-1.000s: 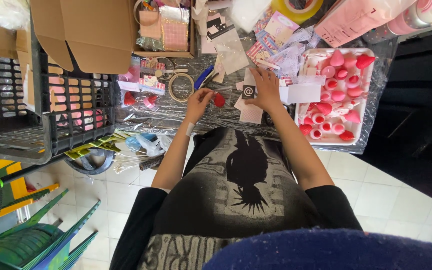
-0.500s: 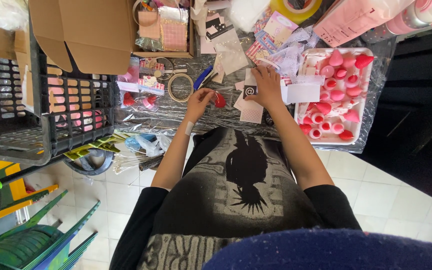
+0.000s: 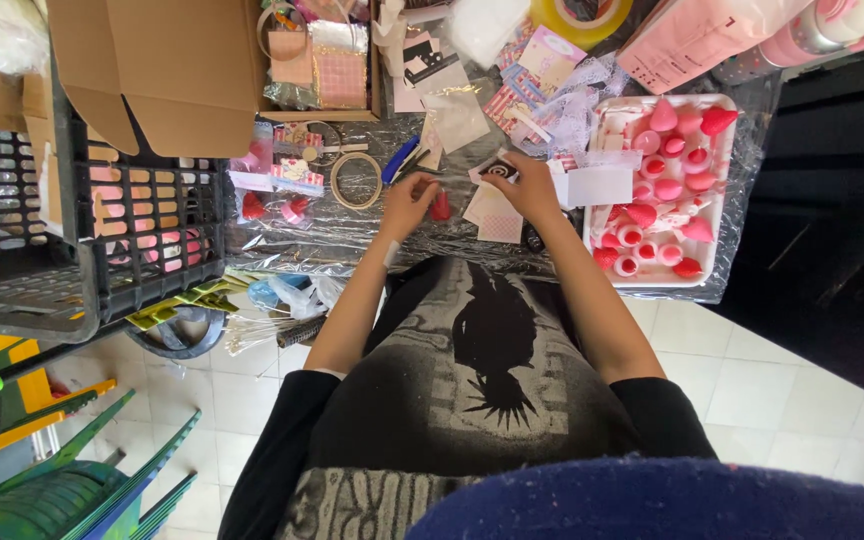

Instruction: Packing small items into bags and applying stickers or labels.

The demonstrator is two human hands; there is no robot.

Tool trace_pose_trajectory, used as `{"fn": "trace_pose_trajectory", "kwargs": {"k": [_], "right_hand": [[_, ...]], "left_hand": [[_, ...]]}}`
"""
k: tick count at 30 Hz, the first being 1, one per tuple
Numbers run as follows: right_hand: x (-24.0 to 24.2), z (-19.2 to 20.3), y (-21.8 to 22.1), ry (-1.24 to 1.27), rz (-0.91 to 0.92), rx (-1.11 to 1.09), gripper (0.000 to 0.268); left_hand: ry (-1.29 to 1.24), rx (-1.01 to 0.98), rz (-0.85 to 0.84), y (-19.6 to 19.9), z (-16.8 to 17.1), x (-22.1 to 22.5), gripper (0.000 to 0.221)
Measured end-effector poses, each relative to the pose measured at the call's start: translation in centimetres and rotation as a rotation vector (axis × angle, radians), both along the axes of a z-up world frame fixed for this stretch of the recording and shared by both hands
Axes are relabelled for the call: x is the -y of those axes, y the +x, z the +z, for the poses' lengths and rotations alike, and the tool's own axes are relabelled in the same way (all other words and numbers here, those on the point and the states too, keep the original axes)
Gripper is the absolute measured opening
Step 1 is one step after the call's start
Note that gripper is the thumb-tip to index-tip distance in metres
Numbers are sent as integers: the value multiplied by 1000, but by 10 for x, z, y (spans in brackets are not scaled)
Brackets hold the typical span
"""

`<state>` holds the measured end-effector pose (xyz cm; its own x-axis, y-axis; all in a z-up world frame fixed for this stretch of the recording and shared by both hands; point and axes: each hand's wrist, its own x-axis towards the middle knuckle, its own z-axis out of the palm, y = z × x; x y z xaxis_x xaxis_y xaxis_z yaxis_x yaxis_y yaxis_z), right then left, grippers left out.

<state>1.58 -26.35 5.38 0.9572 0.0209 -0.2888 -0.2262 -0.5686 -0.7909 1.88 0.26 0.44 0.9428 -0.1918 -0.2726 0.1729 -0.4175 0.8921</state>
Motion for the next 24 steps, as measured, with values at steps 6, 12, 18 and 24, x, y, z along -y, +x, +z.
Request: {"fn": "trace_pose_trajectory", "kwargs": {"k": [6,12,18,24], "right_hand": [[2,-6,7,330,-3,40,51],[-5,11,17,120,255,-65,44],[-13,-8,22,119,343,-101,40],[-13,8,30,95,364,-129,36]], "left_hand": [[-171,-41,-44,-6,7,7,21],[-156,7,-73,-2,27,10,20],[-171,22,-49,3,38,14,19],[-205,-57,-14,1,36,18,19]]}}
